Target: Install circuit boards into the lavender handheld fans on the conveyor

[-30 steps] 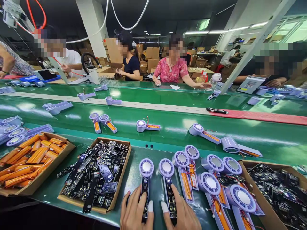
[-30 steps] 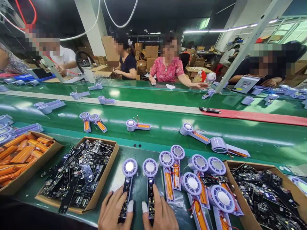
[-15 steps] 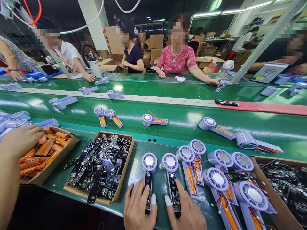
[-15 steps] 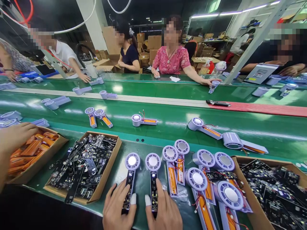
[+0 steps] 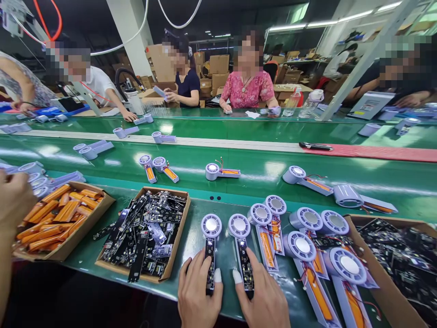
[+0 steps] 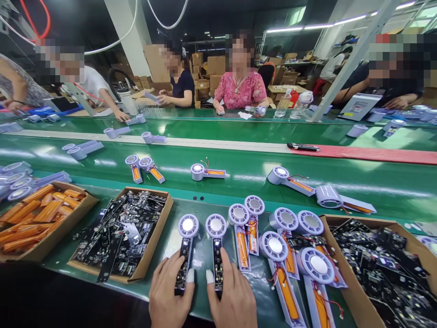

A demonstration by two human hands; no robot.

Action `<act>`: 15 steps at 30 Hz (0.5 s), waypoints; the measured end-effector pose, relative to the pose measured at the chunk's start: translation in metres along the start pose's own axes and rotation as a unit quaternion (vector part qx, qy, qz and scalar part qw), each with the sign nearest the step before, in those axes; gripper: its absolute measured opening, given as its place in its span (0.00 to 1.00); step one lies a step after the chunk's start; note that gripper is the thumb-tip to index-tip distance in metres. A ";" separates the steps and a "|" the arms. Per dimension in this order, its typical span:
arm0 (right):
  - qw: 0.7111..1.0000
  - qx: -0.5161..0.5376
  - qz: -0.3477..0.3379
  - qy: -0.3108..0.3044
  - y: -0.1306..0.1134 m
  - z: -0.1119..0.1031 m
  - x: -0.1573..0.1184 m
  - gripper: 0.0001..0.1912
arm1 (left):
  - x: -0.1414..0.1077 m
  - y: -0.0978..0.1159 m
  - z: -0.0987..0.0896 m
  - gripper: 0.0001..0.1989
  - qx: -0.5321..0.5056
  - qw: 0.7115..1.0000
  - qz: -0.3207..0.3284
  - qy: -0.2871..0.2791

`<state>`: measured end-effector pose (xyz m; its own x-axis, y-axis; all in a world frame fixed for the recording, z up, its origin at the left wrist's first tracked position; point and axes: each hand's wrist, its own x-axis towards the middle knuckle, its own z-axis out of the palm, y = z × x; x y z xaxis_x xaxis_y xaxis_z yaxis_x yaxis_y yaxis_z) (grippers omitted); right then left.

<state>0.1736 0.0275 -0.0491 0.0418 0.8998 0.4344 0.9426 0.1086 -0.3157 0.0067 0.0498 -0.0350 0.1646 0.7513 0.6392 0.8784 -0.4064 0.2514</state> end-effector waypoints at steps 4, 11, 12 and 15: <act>1.000 0.007 0.002 -0.003 -0.001 -0.001 0.001 0.29 | -0.001 -0.001 0.001 0.17 0.000 1.000 0.014 -0.009; 1.000 0.010 0.008 -0.006 -0.002 0.000 0.002 0.29 | -0.003 -0.003 0.003 0.18 -0.001 1.000 0.004 -0.018; 1.000 0.010 0.010 -0.007 -0.002 0.000 0.002 0.29 | -0.003 -0.004 0.004 0.18 0.000 1.000 0.003 -0.019; 1.000 0.008 0.017 -0.003 -0.001 0.003 0.001 0.29 | -0.005 -0.005 0.005 0.20 0.001 1.000 -0.012 -0.024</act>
<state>0.1719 0.0301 -0.0512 0.0708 0.9055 0.4183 0.9353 0.0855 -0.3434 0.0042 0.0511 -0.0430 0.1650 0.7851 0.5970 0.8829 -0.3874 0.2654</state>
